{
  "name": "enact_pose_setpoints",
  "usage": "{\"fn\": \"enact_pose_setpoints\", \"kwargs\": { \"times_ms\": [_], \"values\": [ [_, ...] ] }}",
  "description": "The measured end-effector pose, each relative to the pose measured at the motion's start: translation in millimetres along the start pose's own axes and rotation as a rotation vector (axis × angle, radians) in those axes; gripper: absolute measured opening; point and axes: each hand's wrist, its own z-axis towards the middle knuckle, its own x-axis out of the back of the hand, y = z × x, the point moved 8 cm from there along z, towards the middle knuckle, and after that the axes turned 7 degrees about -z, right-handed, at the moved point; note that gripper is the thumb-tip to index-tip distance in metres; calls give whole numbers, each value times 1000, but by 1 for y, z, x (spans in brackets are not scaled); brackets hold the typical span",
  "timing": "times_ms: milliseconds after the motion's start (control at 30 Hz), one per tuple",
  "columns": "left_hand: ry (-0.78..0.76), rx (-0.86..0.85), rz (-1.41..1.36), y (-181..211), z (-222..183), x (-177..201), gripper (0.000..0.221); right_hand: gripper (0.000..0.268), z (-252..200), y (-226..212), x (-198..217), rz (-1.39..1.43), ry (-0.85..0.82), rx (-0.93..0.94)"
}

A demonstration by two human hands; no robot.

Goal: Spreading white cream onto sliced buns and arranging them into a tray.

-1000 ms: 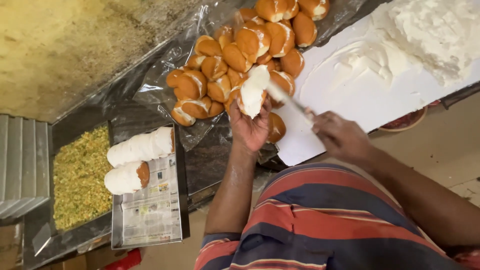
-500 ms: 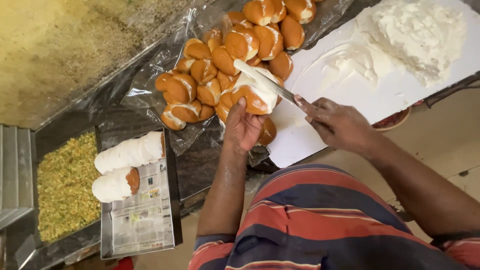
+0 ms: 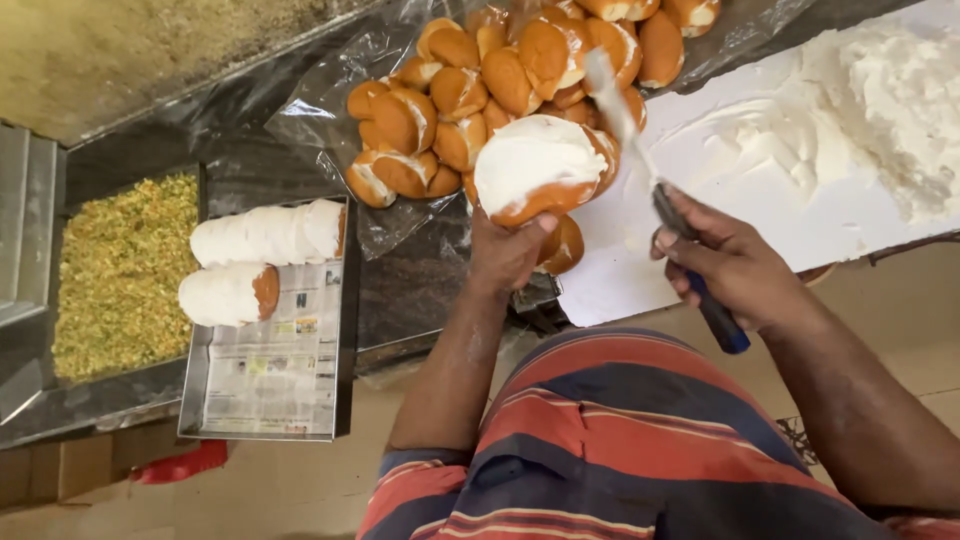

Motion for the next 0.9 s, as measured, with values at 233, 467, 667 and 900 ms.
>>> {"fn": "enact_pose_setpoints", "kwargs": {
  "times_ms": [233,467,667,900],
  "values": [
    [-6,-165,632,42,-20,-42,99,72,-9,-36,-51,105,-170,-58],
    [27,-228,724,61,-37,-52,104,71,-10,-65,-86,-187,-200,260],
    [127,-467,1286,93,-54,-54,104,66,-37,-101,-125,-523,-196,674],
    [526,-425,924,111,-75,54,79,46,-50,-59,-149,-769,-544,616]
  ]
}}
